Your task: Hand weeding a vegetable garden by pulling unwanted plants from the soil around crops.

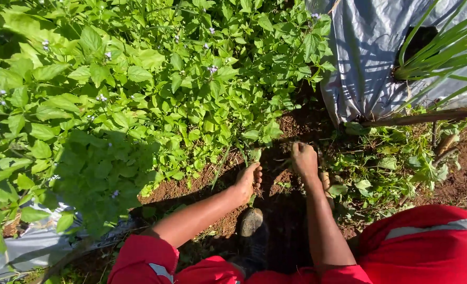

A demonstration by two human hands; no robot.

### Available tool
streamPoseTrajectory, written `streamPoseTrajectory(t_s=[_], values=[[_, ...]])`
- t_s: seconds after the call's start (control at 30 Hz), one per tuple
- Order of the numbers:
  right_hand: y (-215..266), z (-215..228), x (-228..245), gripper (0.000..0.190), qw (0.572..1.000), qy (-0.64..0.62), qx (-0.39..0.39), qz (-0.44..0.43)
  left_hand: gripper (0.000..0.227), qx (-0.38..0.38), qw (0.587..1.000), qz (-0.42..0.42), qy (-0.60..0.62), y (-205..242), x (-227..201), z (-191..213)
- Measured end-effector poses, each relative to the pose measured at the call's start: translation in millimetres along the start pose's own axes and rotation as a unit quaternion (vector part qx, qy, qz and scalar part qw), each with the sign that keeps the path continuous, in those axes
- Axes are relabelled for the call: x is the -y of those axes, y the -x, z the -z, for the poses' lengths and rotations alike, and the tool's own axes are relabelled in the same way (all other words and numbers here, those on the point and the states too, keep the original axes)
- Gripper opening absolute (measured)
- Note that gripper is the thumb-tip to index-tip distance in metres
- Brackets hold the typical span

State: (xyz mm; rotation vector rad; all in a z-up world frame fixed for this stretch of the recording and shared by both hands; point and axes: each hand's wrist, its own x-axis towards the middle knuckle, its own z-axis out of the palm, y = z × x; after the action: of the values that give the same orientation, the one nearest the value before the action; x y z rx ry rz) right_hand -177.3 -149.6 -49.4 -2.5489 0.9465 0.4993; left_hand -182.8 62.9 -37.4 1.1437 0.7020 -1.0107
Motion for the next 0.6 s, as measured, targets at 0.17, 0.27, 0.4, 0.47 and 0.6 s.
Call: streamPoseTrajectory(t_s=[0.17, 0.27, 0.4, 0.47, 0.6], values=[[97, 40, 80, 0.045, 0.928, -0.293, 0.164, 0.162, 0.056, -0.024, 0.999, -0.032, 0.028, -32, 53, 40], [105, 23, 90, 0.049, 0.938, -0.204, 0.209, 0.187, 0.074, 0.012, 0.994, -0.089, 0.057, -74, 72, 55], [121, 28, 81, 0.044, 0.942, -0.160, 0.223, 0.192, 0.094, 0.043, 0.986, -0.137, 0.089, -62, 1, 22], [113, 7, 60, 0.033, 0.924, -0.069, 0.293, 0.234, 0.103, -0.141, 0.980, -0.075, -0.115, 109, -39, -59], [117, 84, 66, 0.049, 0.866, -0.174, 0.424, 0.201, 0.098, -0.218, 0.965, -0.109, -0.097, 61, 6, -31]])
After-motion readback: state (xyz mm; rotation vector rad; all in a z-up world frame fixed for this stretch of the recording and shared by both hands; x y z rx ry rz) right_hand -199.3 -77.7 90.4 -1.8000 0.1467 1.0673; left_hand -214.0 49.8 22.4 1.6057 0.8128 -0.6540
